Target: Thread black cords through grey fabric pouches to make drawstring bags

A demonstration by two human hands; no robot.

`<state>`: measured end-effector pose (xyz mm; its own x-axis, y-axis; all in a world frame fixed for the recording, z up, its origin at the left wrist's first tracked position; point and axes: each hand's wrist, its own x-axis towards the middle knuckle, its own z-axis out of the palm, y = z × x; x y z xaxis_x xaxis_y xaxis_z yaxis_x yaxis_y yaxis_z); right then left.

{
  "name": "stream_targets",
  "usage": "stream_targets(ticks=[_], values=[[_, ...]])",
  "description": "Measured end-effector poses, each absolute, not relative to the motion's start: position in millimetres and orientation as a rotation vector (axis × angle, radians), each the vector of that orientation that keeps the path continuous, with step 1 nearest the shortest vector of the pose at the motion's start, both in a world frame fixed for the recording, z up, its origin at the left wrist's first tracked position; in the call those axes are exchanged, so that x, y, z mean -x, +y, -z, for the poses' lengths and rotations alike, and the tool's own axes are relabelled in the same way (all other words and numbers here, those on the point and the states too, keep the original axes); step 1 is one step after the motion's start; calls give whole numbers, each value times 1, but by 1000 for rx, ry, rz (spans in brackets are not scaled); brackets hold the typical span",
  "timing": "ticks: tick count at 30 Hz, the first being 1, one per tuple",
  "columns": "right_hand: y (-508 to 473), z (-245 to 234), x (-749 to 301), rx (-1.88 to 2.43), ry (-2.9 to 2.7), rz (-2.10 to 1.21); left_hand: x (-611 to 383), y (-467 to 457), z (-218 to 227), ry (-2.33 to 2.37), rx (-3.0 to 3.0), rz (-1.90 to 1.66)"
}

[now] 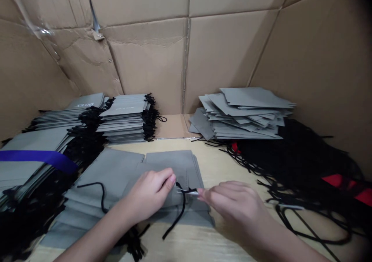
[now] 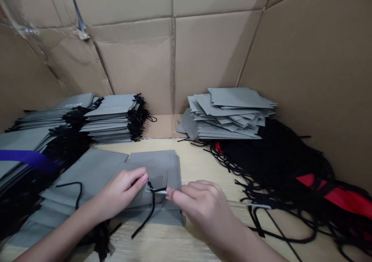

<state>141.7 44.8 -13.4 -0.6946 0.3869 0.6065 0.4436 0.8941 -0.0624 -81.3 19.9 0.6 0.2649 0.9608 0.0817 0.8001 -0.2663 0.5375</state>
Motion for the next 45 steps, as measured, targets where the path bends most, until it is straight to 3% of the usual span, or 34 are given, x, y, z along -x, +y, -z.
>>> stream_targets(ticks=[7, 21, 30, 39, 45], values=[[44, 4, -144, 566, -2524, 254, 82, 19, -4, 1605, -2207, -498], [47, 11, -143, 710, -2483, -47, 83, 17, -1, 1509, -2295, -442], [48, 9, -144, 688, -2477, -75, 84, 17, -3, 1484, -2309, -465], [49, 12, -144, 762, -2449, -381, 85, 15, -3, 1475, -2308, -475], [48, 11, -144, 764, -2448, -379, 84, 16, -4, 1471, -2308, -476]])
